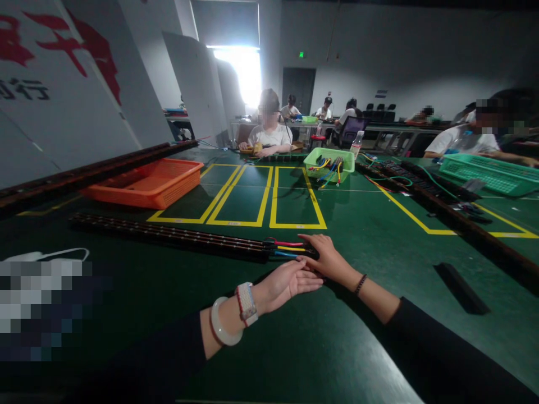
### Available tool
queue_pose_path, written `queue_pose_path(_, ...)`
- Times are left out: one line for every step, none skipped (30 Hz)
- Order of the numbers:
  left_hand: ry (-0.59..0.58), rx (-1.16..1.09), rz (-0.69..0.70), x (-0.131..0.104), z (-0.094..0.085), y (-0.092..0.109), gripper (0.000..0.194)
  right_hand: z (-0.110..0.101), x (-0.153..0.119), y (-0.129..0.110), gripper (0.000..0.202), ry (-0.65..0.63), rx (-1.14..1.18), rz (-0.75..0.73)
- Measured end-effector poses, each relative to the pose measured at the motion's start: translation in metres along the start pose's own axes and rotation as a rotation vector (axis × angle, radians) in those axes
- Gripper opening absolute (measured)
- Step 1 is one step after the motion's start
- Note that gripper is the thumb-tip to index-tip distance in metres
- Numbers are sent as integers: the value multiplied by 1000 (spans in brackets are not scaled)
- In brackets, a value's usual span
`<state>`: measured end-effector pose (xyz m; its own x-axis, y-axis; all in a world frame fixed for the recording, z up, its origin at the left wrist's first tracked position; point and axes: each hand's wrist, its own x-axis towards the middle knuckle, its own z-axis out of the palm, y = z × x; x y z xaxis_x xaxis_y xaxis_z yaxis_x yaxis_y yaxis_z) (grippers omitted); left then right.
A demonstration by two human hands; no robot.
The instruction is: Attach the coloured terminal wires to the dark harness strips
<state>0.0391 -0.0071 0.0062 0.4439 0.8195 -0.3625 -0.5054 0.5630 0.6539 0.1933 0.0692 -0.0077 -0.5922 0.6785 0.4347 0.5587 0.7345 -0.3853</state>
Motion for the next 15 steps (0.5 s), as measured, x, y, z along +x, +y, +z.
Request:
queue_pose_path(7,-8,2,0,0,0,19,1,1,-1,40,-13,4,9)
queue_pose_path(12,-16,4,0,0,0,20,2,2,-2,33,-16,4,18)
queue_pose_path(18,-26,11,0,0,0,21,3,3,-3,26,-12,-2,27)
queue_pose_path(20,-36,22,0,0,0,23,4,4,-3,19,0,-13,33)
queue_pose_path(15,-48,38,0,-1,0,25,5,5,-4,14,17,-30,37)
queue_pose_path(7,-62,59,1,-1,0,28,6,5,-5,11,39,-51,36)
queue_pose_path(-2,-79,82,1,-2,0,31,6,6,-5,10,63,-73,28)
queue_pose_path(-10,-95,105,2,-3,0,33,7,6,-6,10,87,-93,16)
queue_pose_path(-15,-110,125,2,-3,-1,35,7,6,-7,10,110,-110,0)
queue_pose_path(-14,-122,140,3,-4,-1,36,7,5,-8,11,132,-125,-19)
queue_pose_path(-8,-132,153,4,-4,-1,36,6,5,-9,13,149,-142,-42)
queue_pose_path(1,-138,163,4,-4,-1,37,5,4,-11,14,160,-163,-70)
queue_pose_path(7,-144,173,4,-3,-1,36,4,4,-12,16,167,-191,-102)
queue_pose_path(13,-152,188,4,-3,0,36,3,3,-13,18,169,-227,-140)
queue_pose_path(17,-164,209,5,-2,0,34,3,2,-15,20,166,-266,-183)
